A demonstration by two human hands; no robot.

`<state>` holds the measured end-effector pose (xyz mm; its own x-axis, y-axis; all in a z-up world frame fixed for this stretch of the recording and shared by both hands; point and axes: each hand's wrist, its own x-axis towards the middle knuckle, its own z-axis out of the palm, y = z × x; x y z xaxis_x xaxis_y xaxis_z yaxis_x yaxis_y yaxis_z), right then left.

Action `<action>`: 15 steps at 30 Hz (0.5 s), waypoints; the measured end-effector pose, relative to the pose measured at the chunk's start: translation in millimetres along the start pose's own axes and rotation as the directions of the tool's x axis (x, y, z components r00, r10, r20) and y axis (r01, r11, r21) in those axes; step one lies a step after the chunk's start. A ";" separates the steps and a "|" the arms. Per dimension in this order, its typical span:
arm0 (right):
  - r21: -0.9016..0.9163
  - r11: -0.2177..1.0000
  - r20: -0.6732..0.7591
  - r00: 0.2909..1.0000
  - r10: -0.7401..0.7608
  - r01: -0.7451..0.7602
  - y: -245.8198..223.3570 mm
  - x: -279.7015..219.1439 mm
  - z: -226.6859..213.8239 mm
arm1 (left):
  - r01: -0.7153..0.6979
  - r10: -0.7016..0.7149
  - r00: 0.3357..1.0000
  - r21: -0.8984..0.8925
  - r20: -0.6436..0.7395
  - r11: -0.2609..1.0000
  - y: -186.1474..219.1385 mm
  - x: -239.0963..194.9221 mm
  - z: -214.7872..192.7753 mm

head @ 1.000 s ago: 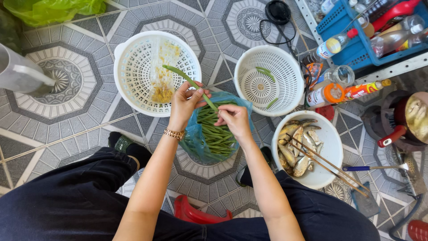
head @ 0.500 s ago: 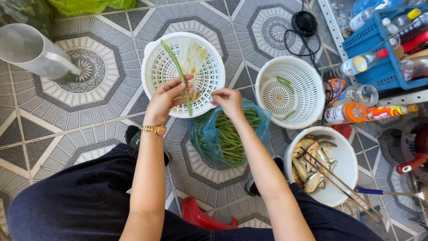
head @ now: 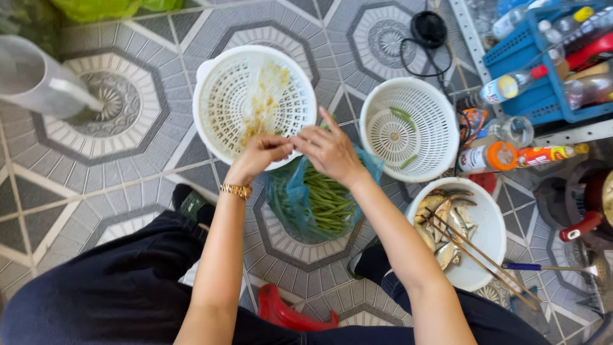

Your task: The person sits on a low stool and snaps the ends off green beans, placing them into a white colander. The person then uses chopsticks to flip fish frying in a pan on a portable stove.

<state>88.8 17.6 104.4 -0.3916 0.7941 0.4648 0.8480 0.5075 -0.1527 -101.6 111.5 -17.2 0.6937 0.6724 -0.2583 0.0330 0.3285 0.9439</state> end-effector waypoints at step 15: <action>0.932 0.253 -0.151 0.356 0.922 -0.258 -19.6 -113.8 51.5 | 0.076 -0.021 0.990 -0.402 0.140 0.913 -33.8 4.5 123.8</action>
<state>98.3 -65.5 9.5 0.6965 0.7002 0.1568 -0.0175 0.2350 -0.9718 -10.5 21.3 -24.8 0.7866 0.5662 -0.2464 -0.2064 0.6172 0.7592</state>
